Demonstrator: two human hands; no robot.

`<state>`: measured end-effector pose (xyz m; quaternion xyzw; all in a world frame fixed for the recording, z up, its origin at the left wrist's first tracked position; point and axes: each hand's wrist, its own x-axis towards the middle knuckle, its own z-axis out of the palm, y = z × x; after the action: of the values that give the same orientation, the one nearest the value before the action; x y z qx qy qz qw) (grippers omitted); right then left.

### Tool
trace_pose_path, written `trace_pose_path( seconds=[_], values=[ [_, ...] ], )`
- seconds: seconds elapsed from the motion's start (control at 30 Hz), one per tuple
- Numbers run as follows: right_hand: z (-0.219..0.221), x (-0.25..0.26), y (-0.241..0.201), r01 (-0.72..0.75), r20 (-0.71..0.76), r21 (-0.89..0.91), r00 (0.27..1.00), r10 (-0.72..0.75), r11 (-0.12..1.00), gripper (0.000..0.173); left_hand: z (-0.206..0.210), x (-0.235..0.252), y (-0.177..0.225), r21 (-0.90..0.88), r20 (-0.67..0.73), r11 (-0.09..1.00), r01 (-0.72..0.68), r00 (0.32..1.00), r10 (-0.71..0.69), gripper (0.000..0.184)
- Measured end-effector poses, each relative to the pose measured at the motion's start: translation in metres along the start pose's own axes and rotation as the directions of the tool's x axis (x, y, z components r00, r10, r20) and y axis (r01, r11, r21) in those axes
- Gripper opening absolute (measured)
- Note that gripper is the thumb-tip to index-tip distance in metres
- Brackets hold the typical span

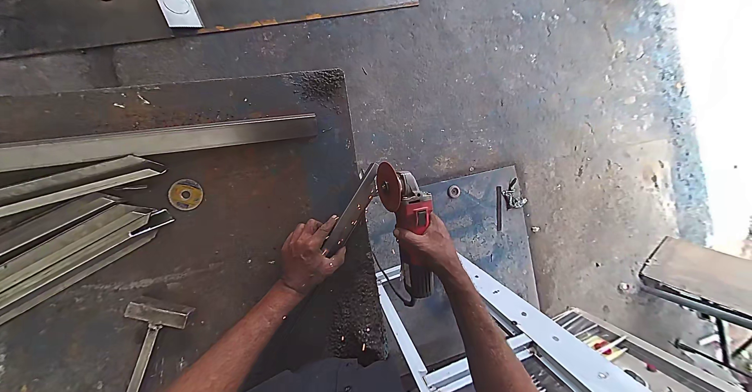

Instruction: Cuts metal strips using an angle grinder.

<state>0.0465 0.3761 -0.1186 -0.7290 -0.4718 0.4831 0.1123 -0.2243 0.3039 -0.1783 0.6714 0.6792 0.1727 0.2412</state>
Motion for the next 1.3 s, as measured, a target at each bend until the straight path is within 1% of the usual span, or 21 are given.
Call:
trace_pose_path(
  seconds=[0.13,0.33,0.43,0.5,0.57,0.6,0.67,0.77,0.83,1.0,1.1,1.17,1.2,1.27,1.3],
  values=[
    [0.000,0.001,-0.001,0.003,-0.002,-0.001,1.000,-0.003,1.000,0.070,0.002,0.000,-0.001,0.010,-0.013,1.000,0.000,1.000,0.000,0.066],
    [0.001,0.001,-0.007,-0.022,-0.024,-0.060,0.999,0.021,0.998,0.071,-0.002,0.002,0.004,0.006,-0.005,1.000,0.008,1.000,-0.008,0.065],
    [0.002,0.004,-0.007,-0.006,-0.040,-0.074,0.999,0.003,0.997,0.071,-0.006,0.002,0.003,-0.016,0.048,1.000,0.013,0.999,-0.012,0.067],
    [0.002,0.005,-0.007,0.004,-0.043,-0.092,0.999,-0.008,0.996,0.073,-0.007,0.003,0.005,-0.008,0.042,1.000,0.019,0.999,-0.018,0.062],
    [0.002,0.007,-0.008,0.015,-0.053,-0.108,0.998,-0.021,0.994,0.072,-0.010,0.003,0.008,0.007,0.072,0.999,0.034,0.997,-0.035,0.059],
    [0.002,0.008,-0.008,0.018,-0.051,-0.113,0.998,-0.024,0.993,0.072,-0.008,0.003,0.007,0.018,0.057,0.999,0.036,0.998,-0.037,0.059],
    [0.002,0.010,-0.009,0.023,-0.049,-0.127,0.998,-0.030,0.992,0.072,-0.009,0.003,0.007,0.019,0.079,0.999,0.037,0.996,-0.039,0.058],
    [0.002,0.011,-0.009,0.028,-0.050,-0.142,0.998,-0.035,0.990,0.072,-0.004,0.001,0.003,0.014,0.047,1.000,0.013,0.999,-0.014,0.061],
    [0.002,0.014,-0.009,0.033,-0.050,-0.128,0.998,-0.040,0.991,0.069,-0.006,0.002,0.005,-0.003,0.056,0.999,0.037,0.998,-0.036,0.067],
    [0.001,0.015,-0.014,0.025,-0.049,-0.131,0.998,-0.032,0.991,0.066,-0.001,0.001,0.004,-0.002,0.003,0.999,0.033,0.999,-0.033,0.065],
    [-0.001,0.016,-0.013,0.032,-0.037,-0.161,0.999,-0.038,0.986,0.071,-0.004,0.001,0.004,-0.020,0.032,0.999,0.029,0.999,-0.029,0.068],
    [-0.001,0.017,-0.014,0.034,-0.035,-0.152,0.999,-0.040,0.988,0.071,-0.010,0.003,0.006,-0.014,0.094,0.999,0.043,0.995,-0.042,0.070],
    [-0.001,0.018,-0.013,0.039,-0.033,-0.144,0.998,-0.044,0.989,0.071,-0.012,0.003,0.007,-0.009,0.102,0.999,0.047,0.994,-0.046,0.069],
    [-0.001,0.018,-0.013,0.046,-0.041,-0.121,0.998,-0.051,0.992,0.068,-0.003,0.003,0.005,0.017,0.030,0.999,0.039,0.999,-0.039,0.064],
    [-0.001,0.018,-0.013,0.045,-0.039,-0.108,0.998,-0.049,0.993,0.067,-0.003,0.002,0.005,0.018,0.023,0.999,0.035,0.999,-0.035,0.060]
  ],
)
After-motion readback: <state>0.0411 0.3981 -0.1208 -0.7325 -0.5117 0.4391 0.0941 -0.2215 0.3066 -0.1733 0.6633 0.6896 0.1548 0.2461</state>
